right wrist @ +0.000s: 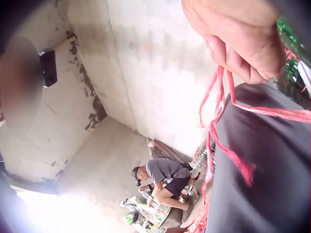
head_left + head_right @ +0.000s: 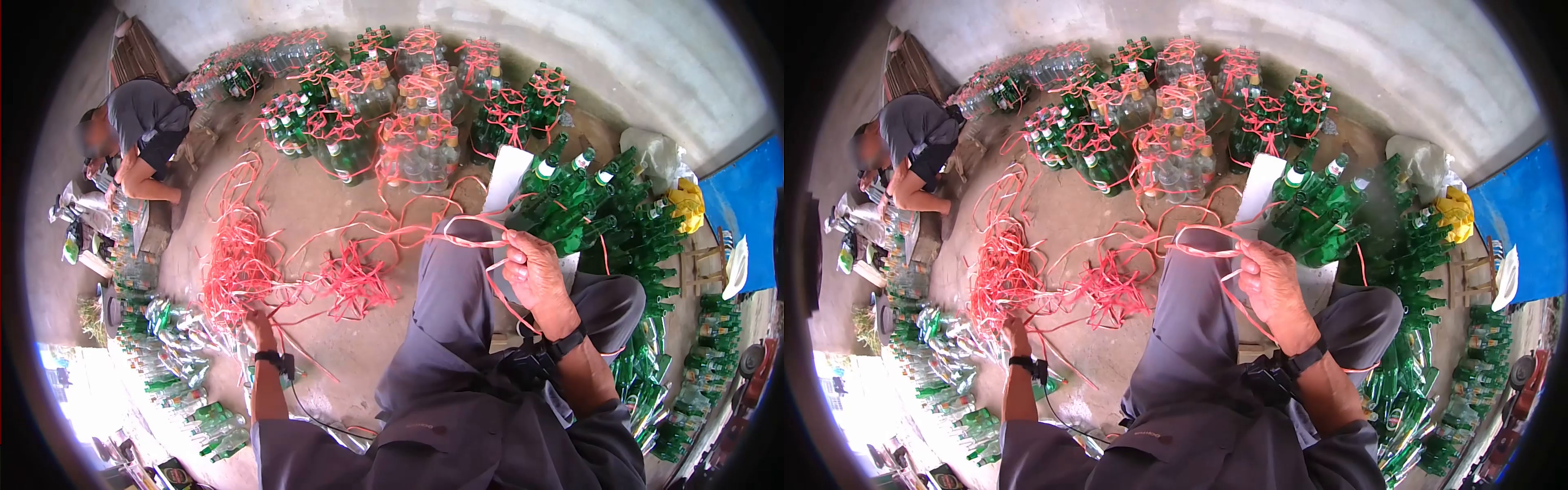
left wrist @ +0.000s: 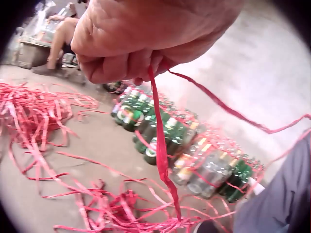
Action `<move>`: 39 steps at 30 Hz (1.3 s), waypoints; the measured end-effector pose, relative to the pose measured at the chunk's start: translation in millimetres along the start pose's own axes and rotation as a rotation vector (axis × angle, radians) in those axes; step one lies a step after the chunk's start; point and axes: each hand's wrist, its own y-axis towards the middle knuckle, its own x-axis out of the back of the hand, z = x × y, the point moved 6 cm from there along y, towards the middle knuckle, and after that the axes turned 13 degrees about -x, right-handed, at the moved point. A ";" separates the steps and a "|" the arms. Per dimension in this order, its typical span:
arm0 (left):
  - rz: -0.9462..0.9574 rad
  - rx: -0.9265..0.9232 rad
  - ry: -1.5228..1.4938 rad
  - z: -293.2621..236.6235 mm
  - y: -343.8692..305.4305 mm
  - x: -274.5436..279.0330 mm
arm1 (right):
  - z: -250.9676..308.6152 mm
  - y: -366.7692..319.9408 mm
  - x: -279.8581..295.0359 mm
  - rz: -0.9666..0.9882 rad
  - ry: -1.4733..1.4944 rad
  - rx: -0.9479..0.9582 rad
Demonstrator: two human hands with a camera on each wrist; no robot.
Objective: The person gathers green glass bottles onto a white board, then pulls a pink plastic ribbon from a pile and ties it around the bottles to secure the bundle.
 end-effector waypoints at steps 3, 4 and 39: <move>0.000 0.161 -0.010 34.5 -15.2 25.2 | 3.6 -0.8 3.3 -0.025 0.000 0.013; 0.000 0.187 -0.002 41.4 -20.0 28.8 | 4.6 -1.5 2.8 -0.027 -0.001 0.015; 0.746 -0.560 -0.683 -443.9 -144.7 -146.3 | -17.0 -32.6 -41.8 0.428 -0.287 -0.242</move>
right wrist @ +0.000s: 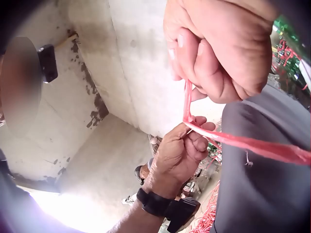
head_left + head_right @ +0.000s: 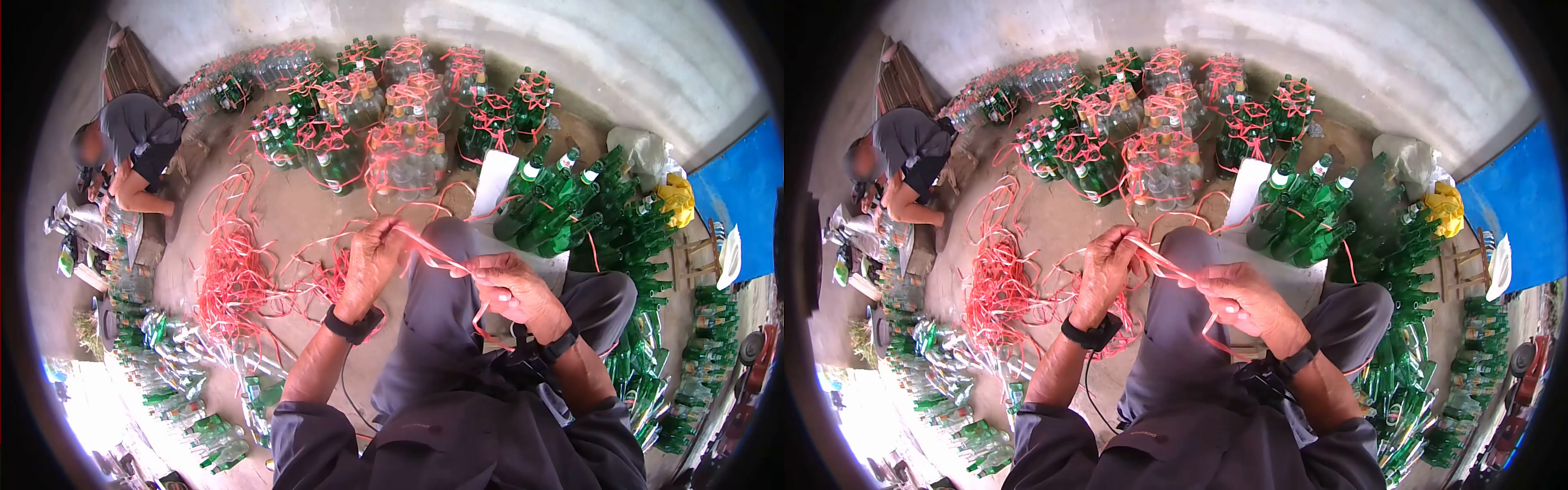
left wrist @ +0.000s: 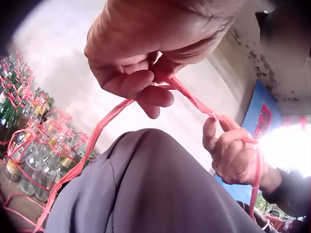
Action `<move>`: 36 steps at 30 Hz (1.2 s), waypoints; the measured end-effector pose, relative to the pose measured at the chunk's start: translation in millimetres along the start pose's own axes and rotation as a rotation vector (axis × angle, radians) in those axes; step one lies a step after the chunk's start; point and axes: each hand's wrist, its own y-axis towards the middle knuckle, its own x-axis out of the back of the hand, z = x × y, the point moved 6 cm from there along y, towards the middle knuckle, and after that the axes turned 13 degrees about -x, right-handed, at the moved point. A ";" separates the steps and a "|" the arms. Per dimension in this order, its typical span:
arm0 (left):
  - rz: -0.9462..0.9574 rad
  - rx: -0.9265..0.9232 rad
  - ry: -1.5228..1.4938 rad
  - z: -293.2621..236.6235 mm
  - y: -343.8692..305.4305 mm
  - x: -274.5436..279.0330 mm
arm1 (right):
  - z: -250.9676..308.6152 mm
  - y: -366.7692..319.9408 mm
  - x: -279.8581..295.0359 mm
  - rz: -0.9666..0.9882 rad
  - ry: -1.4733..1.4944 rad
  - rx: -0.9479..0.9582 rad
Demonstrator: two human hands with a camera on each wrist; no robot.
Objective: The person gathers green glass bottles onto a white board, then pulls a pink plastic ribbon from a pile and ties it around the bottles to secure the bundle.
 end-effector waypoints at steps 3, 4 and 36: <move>-0.004 0.039 -0.117 5.2 0.6 -1.6 | 0.0 0.1 -1.6 0.043 0.029 0.003; -0.004 0.040 -0.116 6.6 1.6 -0.5 | -0.5 0.8 -1.8 0.044 0.030 0.003; 0.052 0.047 -0.307 -35.6 -10.7 -42.5 | 28.3 3.4 -38.8 -0.498 -0.712 0.638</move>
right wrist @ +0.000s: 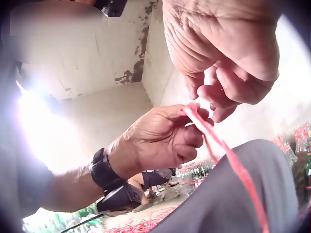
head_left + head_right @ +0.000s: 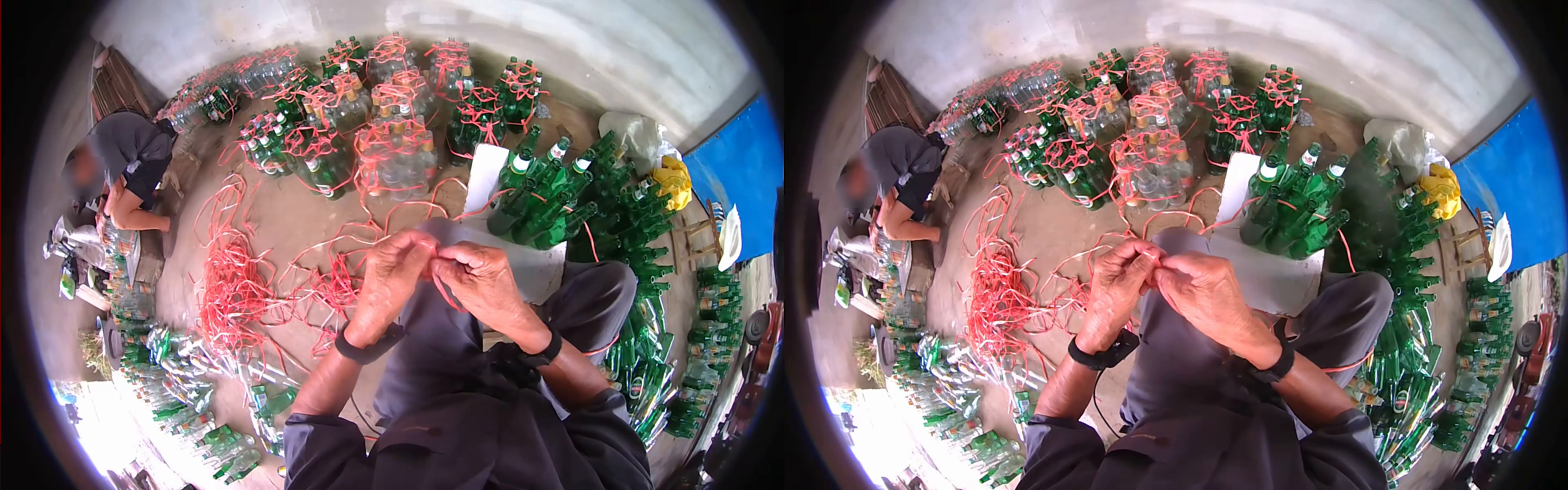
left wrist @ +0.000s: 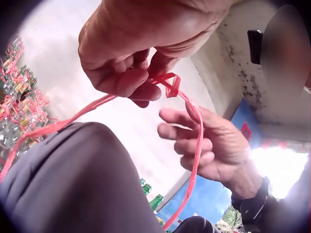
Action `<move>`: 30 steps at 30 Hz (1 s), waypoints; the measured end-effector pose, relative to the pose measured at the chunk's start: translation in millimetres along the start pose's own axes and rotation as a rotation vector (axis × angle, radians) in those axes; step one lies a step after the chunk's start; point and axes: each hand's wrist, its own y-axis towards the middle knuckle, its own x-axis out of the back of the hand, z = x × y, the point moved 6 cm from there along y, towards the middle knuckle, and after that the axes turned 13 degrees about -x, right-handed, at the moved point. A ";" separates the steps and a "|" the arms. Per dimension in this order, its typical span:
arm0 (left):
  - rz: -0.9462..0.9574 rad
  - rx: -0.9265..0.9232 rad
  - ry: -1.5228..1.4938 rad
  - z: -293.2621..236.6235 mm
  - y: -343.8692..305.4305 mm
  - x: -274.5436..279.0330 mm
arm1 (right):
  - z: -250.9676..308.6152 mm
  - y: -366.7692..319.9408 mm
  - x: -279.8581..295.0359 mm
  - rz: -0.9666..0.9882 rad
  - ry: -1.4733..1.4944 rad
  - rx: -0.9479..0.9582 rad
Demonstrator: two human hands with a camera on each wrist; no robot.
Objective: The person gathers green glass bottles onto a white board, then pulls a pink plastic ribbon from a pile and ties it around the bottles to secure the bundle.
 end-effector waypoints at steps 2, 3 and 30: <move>-0.005 0.007 0.013 3.2 -0.5 0.9 | -5.3 -2.0 0.1 -0.074 -0.010 0.052; 0.011 -0.006 0.086 4.6 0.1 2.4 | -2.3 -3.1 2.9 -0.149 -0.021 0.105; -0.168 -0.096 0.387 -2.5 9.2 71.5 | 0.1 -47.8 108.4 0.357 0.373 -0.453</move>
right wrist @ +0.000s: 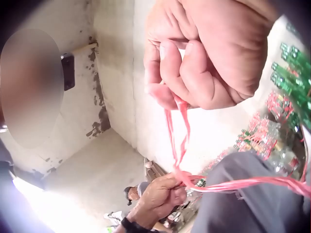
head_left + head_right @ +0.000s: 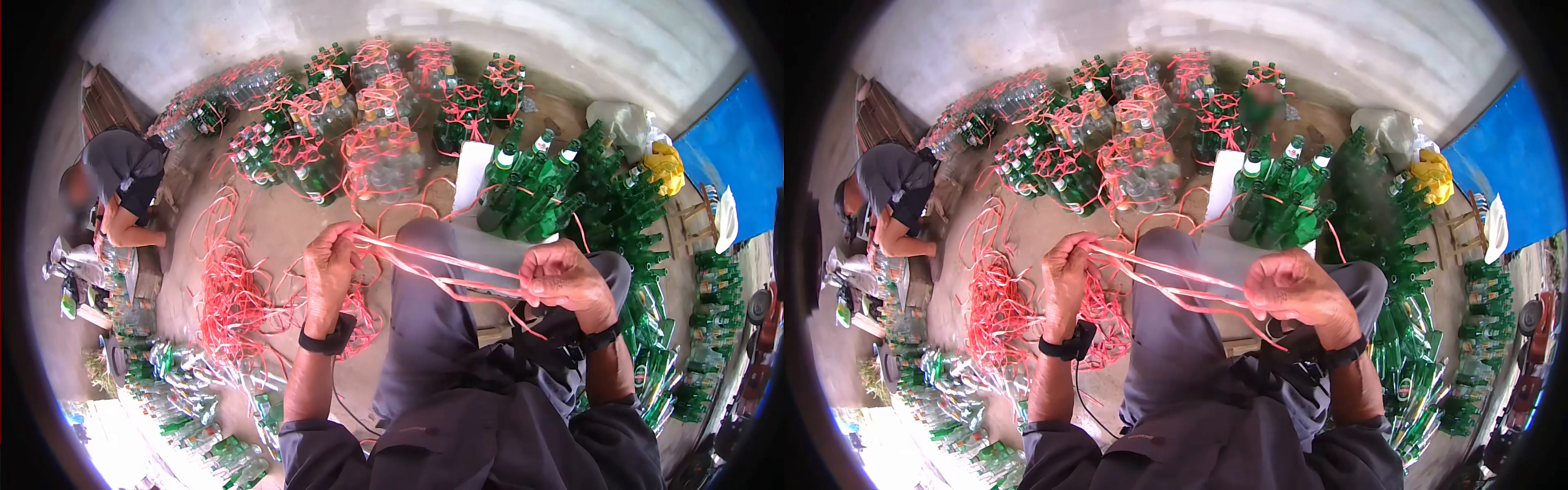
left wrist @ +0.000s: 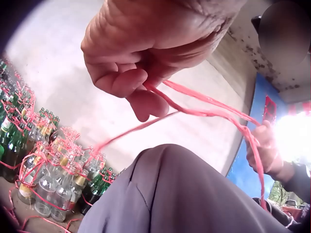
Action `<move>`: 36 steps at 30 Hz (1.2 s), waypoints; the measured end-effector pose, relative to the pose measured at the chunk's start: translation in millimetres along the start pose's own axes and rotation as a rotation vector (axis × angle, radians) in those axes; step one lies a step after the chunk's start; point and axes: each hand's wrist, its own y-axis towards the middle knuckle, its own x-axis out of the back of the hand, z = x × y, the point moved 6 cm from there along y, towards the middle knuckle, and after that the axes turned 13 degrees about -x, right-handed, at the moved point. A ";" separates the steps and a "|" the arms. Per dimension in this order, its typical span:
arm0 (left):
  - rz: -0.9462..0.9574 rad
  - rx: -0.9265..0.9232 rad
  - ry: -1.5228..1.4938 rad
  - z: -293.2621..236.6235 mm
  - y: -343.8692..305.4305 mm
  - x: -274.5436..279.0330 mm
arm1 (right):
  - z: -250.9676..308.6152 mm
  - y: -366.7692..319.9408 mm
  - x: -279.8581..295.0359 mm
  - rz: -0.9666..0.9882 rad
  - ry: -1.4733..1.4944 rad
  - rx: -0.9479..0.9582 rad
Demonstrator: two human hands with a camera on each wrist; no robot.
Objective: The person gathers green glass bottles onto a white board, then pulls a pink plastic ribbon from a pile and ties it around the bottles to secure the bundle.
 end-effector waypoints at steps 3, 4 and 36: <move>0.027 0.030 -0.053 -4.2 -0.3 -6.8 | 6.5 -21.8 4.1 0.001 -0.231 -0.155; 0.060 0.069 -0.057 -3.0 -0.5 -10.1 | 6.0 -28.1 7.1 0.004 -0.294 -0.143; 0.814 -0.415 -0.324 -111.9 -55.4 -152.7 | -50.0 -25.0 -17.3 -0.042 -0.155 -0.004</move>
